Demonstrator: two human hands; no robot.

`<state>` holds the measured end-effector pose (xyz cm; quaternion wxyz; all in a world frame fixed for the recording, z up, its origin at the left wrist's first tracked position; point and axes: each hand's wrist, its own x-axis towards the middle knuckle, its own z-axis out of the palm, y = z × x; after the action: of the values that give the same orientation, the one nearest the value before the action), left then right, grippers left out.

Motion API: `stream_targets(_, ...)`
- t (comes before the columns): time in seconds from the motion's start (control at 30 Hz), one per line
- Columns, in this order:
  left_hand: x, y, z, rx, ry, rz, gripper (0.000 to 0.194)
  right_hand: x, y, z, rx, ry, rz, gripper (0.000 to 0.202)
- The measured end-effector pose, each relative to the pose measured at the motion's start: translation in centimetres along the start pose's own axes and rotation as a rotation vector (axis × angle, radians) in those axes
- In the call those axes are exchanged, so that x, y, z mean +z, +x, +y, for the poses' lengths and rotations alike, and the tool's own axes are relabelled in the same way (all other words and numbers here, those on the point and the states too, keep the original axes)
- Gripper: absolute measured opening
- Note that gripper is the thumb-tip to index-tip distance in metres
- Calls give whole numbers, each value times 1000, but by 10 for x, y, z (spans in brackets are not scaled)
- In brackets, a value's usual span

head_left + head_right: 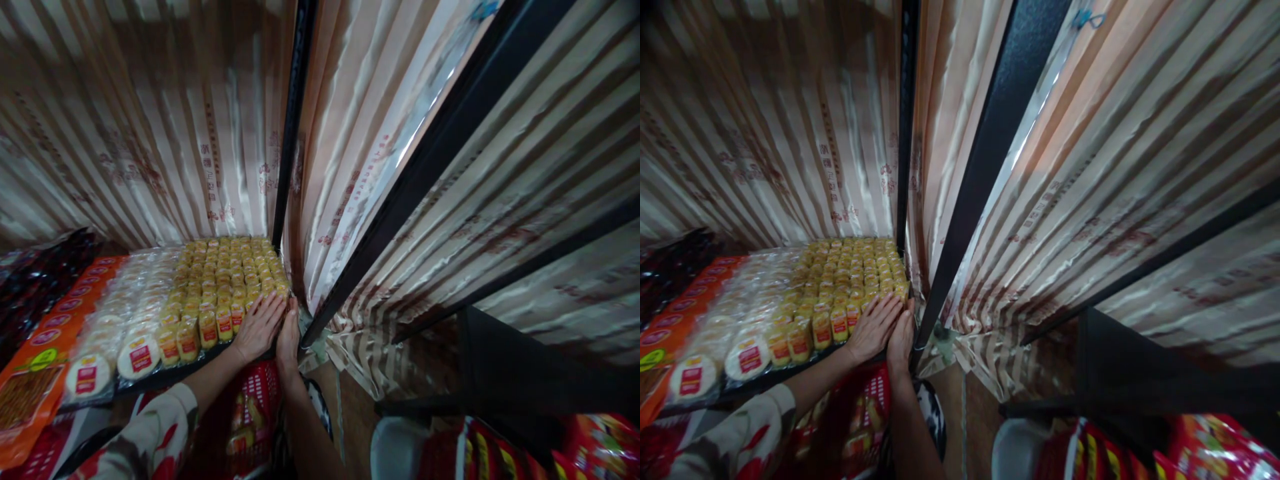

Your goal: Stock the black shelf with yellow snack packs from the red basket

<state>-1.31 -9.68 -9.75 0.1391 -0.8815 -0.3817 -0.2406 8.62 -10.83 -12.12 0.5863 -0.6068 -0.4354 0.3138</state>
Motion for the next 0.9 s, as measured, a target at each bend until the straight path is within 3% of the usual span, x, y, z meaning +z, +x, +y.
stream_targets(0.4, 4, -5, -4, -46, -29, 51, 52, 7, 22, -8, 13, -85, -34, 63)
stream_targets(0.63, 7, -5, -3, -75, -65, 86, 49, 10, 27, -7, -75, -162, -4, 61)
stream_targets(0.9, 8, -5, -4, -72, -64, 85, 45, 16, 42, -19, 46, -201, 10, 70)
